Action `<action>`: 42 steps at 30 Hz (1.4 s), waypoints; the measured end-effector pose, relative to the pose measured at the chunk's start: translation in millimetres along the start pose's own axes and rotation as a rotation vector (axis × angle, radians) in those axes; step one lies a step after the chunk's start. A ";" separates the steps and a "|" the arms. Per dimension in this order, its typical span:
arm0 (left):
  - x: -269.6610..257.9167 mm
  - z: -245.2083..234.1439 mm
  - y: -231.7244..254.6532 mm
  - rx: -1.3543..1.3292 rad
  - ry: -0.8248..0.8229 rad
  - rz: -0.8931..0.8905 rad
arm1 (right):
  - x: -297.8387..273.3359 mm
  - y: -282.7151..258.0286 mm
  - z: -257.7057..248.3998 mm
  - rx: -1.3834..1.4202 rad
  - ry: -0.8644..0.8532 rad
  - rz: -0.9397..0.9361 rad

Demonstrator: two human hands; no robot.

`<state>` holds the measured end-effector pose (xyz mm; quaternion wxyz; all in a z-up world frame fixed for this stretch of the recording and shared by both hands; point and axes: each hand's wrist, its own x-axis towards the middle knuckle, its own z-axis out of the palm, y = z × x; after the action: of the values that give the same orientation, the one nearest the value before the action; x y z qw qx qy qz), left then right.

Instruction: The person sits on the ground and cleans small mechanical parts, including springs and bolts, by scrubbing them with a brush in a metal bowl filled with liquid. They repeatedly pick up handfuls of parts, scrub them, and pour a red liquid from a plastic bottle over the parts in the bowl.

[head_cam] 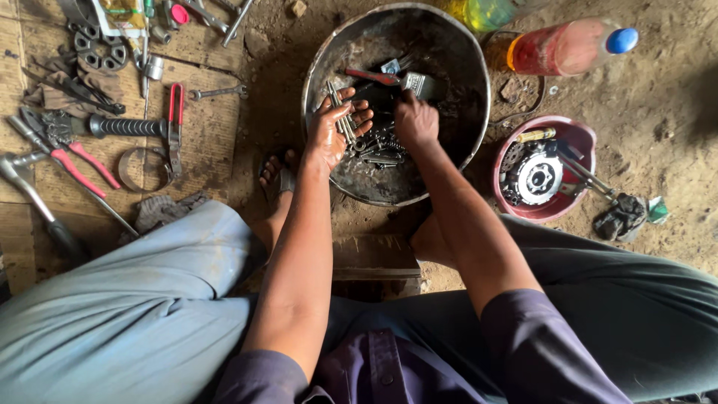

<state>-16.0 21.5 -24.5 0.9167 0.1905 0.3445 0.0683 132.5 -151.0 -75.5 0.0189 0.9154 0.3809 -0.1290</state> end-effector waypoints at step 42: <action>28.1 -15.3 -10.5 0.142 0.098 0.137 | -43.5 -25.0 -7.8 0.197 -0.500 -0.185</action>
<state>-4.9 23.6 -56.2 0.8761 0.2747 0.3789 0.1156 87.3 -162.4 -55.5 0.0114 0.8140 0.4319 -0.3882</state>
